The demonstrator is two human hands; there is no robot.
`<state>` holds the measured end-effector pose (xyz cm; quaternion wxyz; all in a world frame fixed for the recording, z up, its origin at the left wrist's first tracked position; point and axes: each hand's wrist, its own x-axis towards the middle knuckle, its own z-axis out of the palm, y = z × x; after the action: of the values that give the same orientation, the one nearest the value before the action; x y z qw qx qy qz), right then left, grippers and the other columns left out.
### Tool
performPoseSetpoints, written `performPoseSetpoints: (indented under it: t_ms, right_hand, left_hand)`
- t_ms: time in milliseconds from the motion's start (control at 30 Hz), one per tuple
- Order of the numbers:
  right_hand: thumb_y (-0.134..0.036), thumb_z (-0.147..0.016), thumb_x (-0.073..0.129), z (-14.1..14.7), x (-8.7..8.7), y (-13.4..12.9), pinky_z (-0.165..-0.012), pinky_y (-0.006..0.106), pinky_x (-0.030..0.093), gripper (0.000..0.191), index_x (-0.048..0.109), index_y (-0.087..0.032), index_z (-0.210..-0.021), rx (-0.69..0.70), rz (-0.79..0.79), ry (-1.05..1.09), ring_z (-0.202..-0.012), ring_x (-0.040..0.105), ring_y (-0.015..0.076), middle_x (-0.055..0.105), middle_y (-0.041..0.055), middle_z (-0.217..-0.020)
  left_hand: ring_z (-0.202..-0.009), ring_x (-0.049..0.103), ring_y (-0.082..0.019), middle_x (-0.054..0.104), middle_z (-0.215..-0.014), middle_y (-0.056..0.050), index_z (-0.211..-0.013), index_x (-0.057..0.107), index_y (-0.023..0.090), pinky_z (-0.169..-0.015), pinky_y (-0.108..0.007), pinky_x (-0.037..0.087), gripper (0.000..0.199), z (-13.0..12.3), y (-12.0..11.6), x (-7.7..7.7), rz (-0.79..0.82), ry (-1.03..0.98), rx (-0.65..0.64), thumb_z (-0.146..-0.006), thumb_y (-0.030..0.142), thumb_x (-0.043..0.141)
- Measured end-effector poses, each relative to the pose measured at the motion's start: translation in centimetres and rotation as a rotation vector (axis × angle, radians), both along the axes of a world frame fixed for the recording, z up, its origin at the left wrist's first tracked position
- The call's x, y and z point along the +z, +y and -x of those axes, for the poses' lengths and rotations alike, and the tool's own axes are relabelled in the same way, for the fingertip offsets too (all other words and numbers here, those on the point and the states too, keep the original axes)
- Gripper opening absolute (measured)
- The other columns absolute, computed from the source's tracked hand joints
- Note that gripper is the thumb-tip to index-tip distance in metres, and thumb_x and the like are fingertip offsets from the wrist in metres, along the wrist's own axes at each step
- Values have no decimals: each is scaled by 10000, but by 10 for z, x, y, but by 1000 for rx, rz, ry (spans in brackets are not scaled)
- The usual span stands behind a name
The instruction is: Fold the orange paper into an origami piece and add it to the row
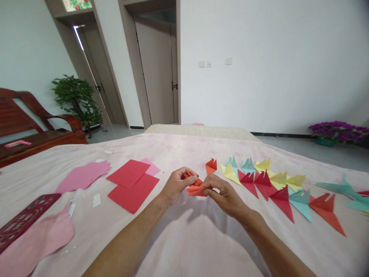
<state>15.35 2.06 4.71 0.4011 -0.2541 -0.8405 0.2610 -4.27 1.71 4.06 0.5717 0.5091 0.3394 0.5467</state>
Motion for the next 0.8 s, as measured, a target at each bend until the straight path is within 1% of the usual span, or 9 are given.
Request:
performPoseSetpoints:
  t_ms: [167,300,367,400,467,533,567,667,800]
  right_hand:
    - [-258,-919,584,1,-1,-3,-732,290,464,121,675,-216,-986,-44,36,47,-799,583,165,647,34,-873]
    - [-255,-939,551,1,0,-5,-697,281,452,130,659,-209,-883,-64,-7,11,-750,566,156,629,23,-806]
    - [-244,-948,534,1,2,-5,-680,281,440,159,644,-207,-839,-84,-44,-15,-727,554,155,611,19,-772]
    - [-240,-950,527,1,3,-5,-679,283,438,166,636,-207,-829,-94,-59,-19,-723,551,155,606,19,-766]
    - [-233,-954,519,0,4,-5,-685,288,436,170,622,-207,-821,-114,-82,-13,-725,551,157,603,20,-766]
    - [-229,-953,521,0,5,-5,-692,291,436,159,620,-209,-830,-130,-109,-4,-728,553,158,601,18,-767]
    - [-228,-953,520,-1,5,-4,-693,292,436,154,621,-209,-837,-137,-122,-3,-729,554,158,601,18,-768]
    - [-235,-955,516,-1,4,-3,-681,291,438,154,632,-213,-855,-156,-146,-5,-721,555,158,604,20,-767]
    - [-259,-956,519,-1,4,-3,-671,292,444,165,643,-209,-860,-176,-164,-4,-718,558,162,614,26,-765]
  left_hand:
    - [-709,586,-125,668,-801,-30,-803,661,147,-695,-236,425,274,-1,0,5,-19,-12,14,-714,371,792]
    - [-703,586,-126,665,-791,-30,-822,647,145,-685,-227,427,291,-1,-2,8,-45,14,19,-724,378,789]
    - [-683,587,-127,663,-787,-31,-907,648,152,-667,-226,430,328,0,-4,10,-53,27,-4,-759,425,755]
    - [-691,595,-131,673,-837,-43,-966,646,163,-670,-231,438,357,1,-5,13,-64,24,-18,-789,465,717]
    - [-779,621,-151,664,-1076,-91,-1060,642,193,-714,-253,465,425,4,-8,19,-120,26,-33,-836,553,623]
    - [-925,624,-187,539,-1334,-119,-1072,667,208,-782,-274,482,477,9,-11,27,-219,94,-40,-828,612,590]
    - [-991,614,-211,478,-1398,-122,-1059,684,211,-809,-283,486,481,12,-13,31,-270,154,-59,-809,615,611]
    - [-1166,545,-284,430,-1430,-116,-1020,724,237,-860,-313,493,399,17,-17,39,-388,356,-96,-722,500,760]
    - [-1225,507,-302,497,-1373,-112,-995,745,268,-870,-323,490,339,14,-20,41,-510,542,4,-673,327,831]
